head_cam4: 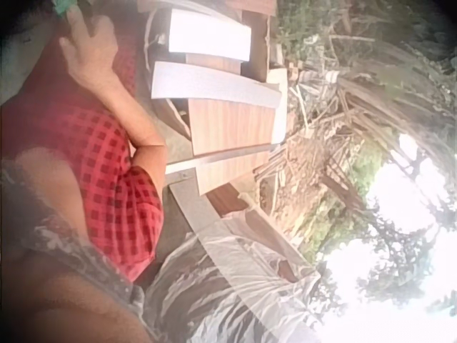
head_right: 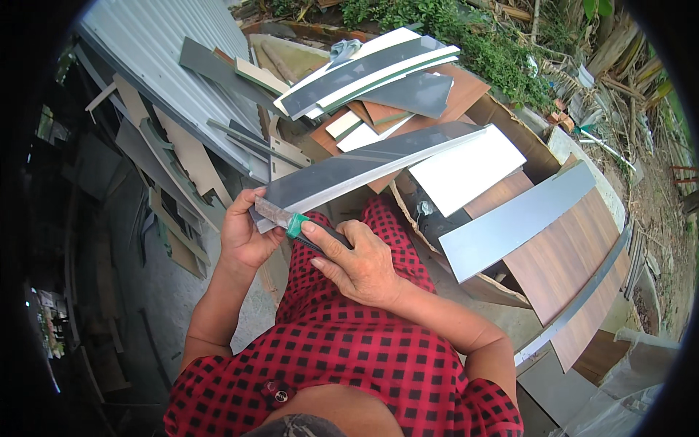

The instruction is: Trimming excess laminate from the edges of wood panels using a utility knife.

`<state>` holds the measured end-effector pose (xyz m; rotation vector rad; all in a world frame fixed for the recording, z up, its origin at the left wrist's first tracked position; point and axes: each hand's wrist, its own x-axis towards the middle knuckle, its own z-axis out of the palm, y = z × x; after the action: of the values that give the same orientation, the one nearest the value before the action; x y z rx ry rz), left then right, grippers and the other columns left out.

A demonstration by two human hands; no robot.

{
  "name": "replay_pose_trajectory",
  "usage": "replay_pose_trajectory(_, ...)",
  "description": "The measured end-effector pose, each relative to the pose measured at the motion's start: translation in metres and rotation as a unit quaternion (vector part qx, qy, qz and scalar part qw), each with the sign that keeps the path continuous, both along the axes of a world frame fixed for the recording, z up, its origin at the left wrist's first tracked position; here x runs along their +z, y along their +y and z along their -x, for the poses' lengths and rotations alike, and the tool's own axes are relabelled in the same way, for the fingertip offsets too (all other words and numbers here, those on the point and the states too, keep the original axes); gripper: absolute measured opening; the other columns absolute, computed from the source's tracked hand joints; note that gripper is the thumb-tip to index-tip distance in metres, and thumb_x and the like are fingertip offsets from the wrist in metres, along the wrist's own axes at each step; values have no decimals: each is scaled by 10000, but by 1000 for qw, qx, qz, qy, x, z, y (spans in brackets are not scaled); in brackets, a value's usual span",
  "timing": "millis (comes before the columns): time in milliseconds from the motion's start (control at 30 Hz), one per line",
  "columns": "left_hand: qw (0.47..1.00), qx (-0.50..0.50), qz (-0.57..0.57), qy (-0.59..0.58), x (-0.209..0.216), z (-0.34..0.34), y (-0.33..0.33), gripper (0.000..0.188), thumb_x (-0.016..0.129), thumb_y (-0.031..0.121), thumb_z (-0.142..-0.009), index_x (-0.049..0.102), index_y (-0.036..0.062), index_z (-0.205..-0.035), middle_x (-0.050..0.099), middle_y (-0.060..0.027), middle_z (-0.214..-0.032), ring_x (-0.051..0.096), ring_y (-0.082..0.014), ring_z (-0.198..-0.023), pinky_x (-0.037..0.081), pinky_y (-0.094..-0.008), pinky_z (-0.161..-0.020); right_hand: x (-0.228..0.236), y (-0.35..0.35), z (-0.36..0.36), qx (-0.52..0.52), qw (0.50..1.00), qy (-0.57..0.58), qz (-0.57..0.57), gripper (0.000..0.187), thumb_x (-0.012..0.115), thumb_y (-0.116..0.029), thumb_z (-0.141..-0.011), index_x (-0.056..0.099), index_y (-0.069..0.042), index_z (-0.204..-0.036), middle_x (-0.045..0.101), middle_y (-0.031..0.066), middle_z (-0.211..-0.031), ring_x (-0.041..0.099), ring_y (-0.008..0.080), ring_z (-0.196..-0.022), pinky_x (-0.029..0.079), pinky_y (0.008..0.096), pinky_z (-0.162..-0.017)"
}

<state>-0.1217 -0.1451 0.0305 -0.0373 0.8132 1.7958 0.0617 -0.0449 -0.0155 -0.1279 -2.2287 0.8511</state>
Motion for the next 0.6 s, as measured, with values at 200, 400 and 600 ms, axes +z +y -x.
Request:
replay_pose_trajectory(200,999,-4,9,-41,1,6,-4,317,563,194,-798,576,-26,-1026,652,-146,-877,646,-276,-693,524,-271,-500,-23,16,2,-28,999,36,18,602,705,-158,-733,484,-175,-1293,449,102,-793,487,236,-680,438,329,-569)
replay_pose_trajectory(400,997,-13,19,-68,3,4,-7,311,574,175,-777,585,-38,-1004,645,-180,-867,637,-308,-671,529,-271,-487,-55,48,-9,-156,964,60,208,607,628,-164,-838,346,-52,-1364,508,94,-941,485,195,-812,407,300,-763)
replay_pose_trajectory(600,997,-22,2,-70,1,1,-10,321,561,179,-791,577,-46,-1018,640,-199,-877,631,-326,-669,554,-290,-508,-34,35,-16,-110,988,19,104,652,669,-134,-782,367,-93,-1358,443,112,-835,476,245,-735,429,331,-673)
